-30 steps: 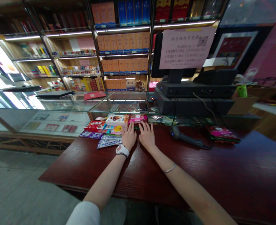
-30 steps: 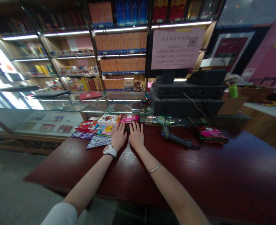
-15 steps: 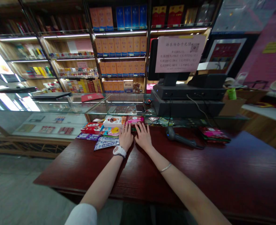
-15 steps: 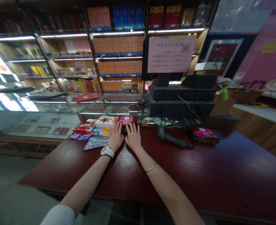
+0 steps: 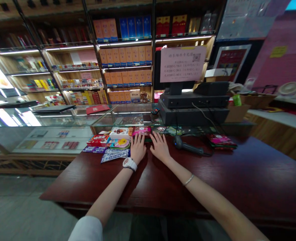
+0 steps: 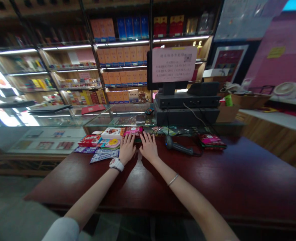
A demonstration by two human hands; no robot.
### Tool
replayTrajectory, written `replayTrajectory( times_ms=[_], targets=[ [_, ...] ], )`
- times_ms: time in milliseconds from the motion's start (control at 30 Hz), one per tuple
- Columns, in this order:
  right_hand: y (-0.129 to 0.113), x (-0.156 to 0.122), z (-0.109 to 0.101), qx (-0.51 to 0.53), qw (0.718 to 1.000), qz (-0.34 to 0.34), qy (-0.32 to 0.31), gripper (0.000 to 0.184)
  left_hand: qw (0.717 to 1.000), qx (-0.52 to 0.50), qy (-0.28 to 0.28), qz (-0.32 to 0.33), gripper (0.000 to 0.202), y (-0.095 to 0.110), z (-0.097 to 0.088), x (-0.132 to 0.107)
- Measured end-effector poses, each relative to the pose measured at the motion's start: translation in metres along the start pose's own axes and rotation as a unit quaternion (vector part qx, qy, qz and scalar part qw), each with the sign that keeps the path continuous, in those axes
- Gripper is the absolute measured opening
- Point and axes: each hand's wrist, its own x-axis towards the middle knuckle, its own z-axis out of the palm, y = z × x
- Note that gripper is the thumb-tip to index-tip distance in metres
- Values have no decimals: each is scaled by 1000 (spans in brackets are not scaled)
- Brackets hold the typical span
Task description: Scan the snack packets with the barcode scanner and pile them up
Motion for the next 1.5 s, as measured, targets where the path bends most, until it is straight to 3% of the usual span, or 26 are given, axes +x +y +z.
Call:
replayTrajectory(
  times_ms=[333,800,1133,1500],
  targets=[
    [66,-47,-53,-62,997,35,24,60,994,-54,-16,99,62,92,-14,1],
    [183,-139,-102,-116,982,142,55,52,964,-122,-23,233,58,221,7,14],
    [265,-171,-114,-177,956,229,38,51,956,-165,-28,242,55,294,36,36],
    [314,-166,-103,-196,933,301,-13,57,968,-174,-25,178,55,359,69,66]
  ],
)
